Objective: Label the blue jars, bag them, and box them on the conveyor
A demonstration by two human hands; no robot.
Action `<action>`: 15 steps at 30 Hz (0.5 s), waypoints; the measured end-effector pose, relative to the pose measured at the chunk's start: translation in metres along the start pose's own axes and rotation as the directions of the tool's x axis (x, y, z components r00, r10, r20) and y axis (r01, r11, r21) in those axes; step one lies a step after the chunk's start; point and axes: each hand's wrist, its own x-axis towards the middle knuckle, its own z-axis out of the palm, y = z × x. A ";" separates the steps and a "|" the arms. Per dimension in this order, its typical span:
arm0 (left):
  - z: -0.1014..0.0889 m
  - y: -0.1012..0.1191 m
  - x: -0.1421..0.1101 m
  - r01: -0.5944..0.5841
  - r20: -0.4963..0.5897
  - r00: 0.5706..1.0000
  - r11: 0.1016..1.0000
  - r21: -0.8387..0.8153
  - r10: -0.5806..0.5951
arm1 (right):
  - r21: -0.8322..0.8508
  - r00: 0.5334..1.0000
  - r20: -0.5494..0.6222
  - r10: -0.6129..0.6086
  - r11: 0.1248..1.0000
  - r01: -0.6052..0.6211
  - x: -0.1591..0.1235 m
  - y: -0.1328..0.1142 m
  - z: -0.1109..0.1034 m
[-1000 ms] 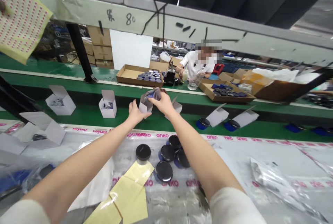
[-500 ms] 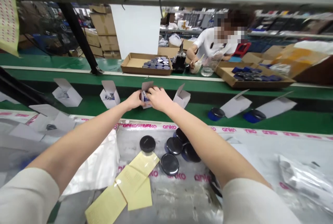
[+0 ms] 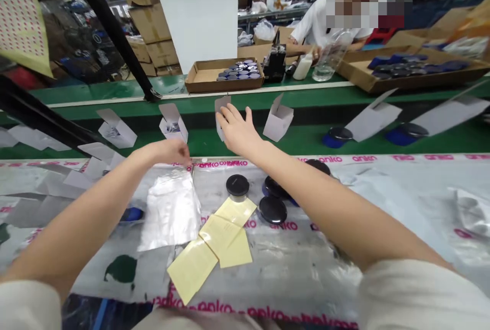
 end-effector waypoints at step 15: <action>0.014 -0.031 -0.060 -0.039 0.099 0.994 0.999 0.028 0.036 | 0.505 0.966 0.254 -0.049 0.858 -0.090 -0.089 -0.134 -0.017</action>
